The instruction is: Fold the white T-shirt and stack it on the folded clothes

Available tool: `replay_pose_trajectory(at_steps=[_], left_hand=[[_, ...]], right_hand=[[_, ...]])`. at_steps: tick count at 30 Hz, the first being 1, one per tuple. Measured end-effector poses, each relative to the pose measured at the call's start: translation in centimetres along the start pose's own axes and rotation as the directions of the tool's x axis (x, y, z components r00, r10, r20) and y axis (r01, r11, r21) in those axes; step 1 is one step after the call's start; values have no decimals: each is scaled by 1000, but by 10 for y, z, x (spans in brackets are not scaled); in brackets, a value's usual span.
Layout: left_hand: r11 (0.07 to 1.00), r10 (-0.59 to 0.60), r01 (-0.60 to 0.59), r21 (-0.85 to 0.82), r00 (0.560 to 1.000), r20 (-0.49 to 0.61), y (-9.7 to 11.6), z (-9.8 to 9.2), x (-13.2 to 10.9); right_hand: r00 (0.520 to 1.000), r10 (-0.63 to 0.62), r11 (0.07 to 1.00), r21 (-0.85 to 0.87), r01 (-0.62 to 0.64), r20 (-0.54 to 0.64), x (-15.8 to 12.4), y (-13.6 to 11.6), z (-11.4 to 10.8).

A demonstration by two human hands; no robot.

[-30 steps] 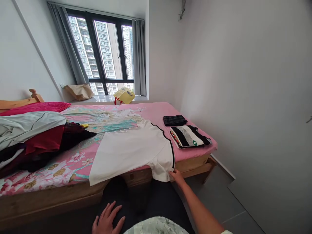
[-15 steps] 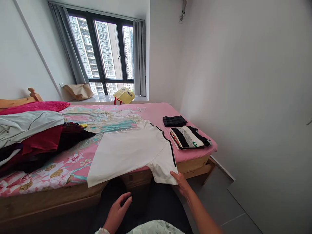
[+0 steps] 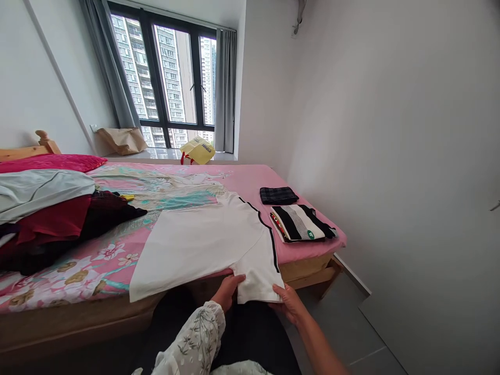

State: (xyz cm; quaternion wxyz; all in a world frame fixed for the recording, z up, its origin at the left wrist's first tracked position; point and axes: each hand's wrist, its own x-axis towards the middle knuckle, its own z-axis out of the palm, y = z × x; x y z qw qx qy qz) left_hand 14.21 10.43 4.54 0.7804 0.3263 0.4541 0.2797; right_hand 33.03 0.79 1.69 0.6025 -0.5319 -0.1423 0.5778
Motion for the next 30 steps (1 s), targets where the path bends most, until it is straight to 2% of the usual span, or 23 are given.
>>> replay_pose_trajectory(at_steps=[3,5,8,11,13,18,20,23,24,28,30], left_hand=[[1000,-3,4,28,1000,-30,-13,-8,-8],[999,-9,10,39,1000,-29,-19,-10,-15],[999,-14,14,30,1000,1,-24,-7,-22],[999,-31,30,10,999,24,-27,-3,-26],[999,-53,53,0,998,20,-29,-2,-29],[995,-93,93,-34,996,11,-31,-4,-37],[994,-92,93,-52,995,26,-31,-3,-40],[994,-77,81,-77,996,52,-31,-3,-42],[994,-70,74,-83,996,55,-32,-3,-43],[994,-43,45,-101,999,24,-37,-8,-44],[991,-37,35,-128,999,-14,-39,-14,-46]], right_hand=[[999,-23,996,90,25,-30,0,5,0],[999,-30,968,250,35,-25,-4,7,4],[999,-37,850,527,19,24,-15,12,13],[996,-61,777,629,11,58,-25,21,23],[996,-84,783,620,39,43,-30,28,29],[978,-164,834,510,208,-131,-35,38,41],[988,-117,838,524,152,-99,-34,39,47],[1000,24,837,546,-28,14,-30,38,57],[999,50,840,541,-47,8,-27,37,61],[989,-11,872,483,81,-145,-20,37,72],[983,-51,876,465,130,-178,-19,36,75]])
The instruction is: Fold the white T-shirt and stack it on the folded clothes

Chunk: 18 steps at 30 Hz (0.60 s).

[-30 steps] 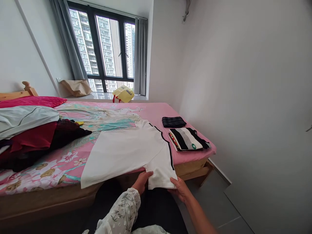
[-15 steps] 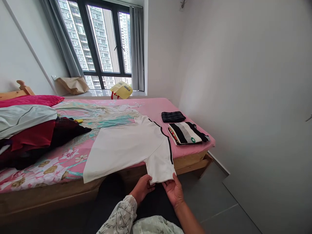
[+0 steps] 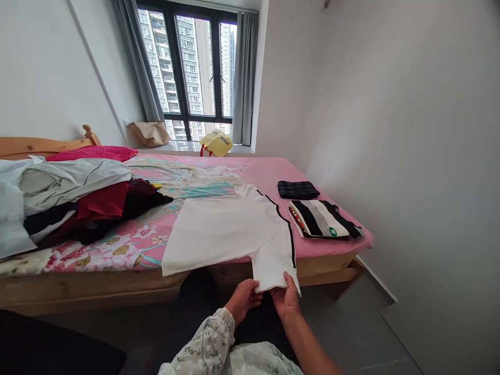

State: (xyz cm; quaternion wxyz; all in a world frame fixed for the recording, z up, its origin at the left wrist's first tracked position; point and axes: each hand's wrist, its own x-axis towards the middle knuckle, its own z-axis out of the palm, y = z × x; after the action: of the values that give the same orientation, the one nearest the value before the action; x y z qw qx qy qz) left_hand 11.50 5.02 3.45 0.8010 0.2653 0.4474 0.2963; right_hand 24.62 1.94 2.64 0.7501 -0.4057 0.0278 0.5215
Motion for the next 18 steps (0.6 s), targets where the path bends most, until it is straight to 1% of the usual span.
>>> replay_pose_trajectory(at_steps=[3,5,6,8,11,13,14,16,18], left_hand=[[994,34,-45,-103,994,-106,9,-20,-5],[973,82,-127,-195,972,-221,22,-43,-9],[954,111,-183,-237,951,-287,30,-57,-12],[906,162,-301,-298,896,-413,49,-89,-17],[840,204,-430,-332,817,-540,75,-137,-26],[819,221,-468,-332,791,-570,88,-163,-31],[817,227,-474,-329,788,-573,92,-173,-33],[828,231,-463,-316,795,-561,99,-188,-37],[856,224,-430,-289,811,-541,101,-198,-40]], right_hand=[[999,-34,999,1,34,-2,-2,-3,3],[998,-56,998,-21,56,7,-2,-6,4],[997,-70,997,-38,71,16,-2,-8,4],[994,-99,992,-74,102,35,-1,-12,4],[992,-126,985,-118,128,25,3,-16,2],[990,-140,980,-141,140,5,6,-19,0],[989,-151,977,-151,149,1,7,-20,-1],[984,-176,970,-170,174,2,11,-23,-2],[980,-200,961,-193,198,9,15,-24,-4]])
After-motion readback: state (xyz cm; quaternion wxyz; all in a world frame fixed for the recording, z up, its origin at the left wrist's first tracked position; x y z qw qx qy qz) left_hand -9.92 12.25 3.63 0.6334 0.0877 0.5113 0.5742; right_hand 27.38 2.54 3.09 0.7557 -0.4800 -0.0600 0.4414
